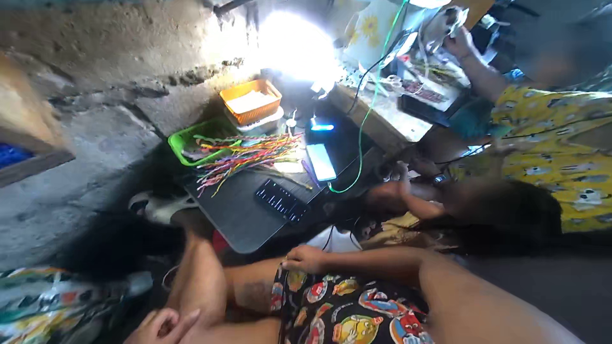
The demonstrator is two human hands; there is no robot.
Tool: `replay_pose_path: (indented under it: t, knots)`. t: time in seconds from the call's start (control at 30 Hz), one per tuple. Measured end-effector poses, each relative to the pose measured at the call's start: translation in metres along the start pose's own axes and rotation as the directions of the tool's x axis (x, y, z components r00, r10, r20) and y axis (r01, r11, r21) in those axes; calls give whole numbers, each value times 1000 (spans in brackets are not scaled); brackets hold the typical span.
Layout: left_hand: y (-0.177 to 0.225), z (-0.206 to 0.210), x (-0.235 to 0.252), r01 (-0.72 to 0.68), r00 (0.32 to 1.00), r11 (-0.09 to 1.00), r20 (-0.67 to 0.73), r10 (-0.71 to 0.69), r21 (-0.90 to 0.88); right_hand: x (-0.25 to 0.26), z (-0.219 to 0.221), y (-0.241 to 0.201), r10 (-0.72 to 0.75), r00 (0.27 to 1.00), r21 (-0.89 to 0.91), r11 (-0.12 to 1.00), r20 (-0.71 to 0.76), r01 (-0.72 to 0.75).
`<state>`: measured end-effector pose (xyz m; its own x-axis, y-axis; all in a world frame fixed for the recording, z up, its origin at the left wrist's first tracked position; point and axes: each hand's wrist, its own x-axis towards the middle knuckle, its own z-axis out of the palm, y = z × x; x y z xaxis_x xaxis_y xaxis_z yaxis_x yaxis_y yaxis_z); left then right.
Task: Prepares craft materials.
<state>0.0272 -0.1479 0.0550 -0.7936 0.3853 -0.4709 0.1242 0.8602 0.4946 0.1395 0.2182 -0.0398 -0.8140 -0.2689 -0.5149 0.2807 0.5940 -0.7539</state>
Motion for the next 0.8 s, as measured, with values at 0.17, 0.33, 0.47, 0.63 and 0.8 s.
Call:
replay_pose_path:
  t: [0.17, 0.33, 0.47, 0.63, 0.8]
  knots:
    - [17, 3, -2, -1, 991, 998, -131, -7, -62, -6, -5, -12, -36, 998, -14, 999, -47, 35]
    - [26, 0, 8, 233, 971, 971, -33, -235, -47, -13, -7, -8, -42, 995, -16, 999, -90, 40]
    - [33, 2, 3, 260, 961, 965, -90, -262, -40, -10, -16, 7, -97, 994, 10, 995, -60, 98]
    - [22, 7, 20, 280, 952, 948, -80, -294, -149, -1, -28, 20, -161, 987, 3, 987, 17, 161]
    - [24, 4, 25, 339, 935, 933, -68, -348, -119, 2, -27, 29, -197, 980, -19, 980, -1, 197]
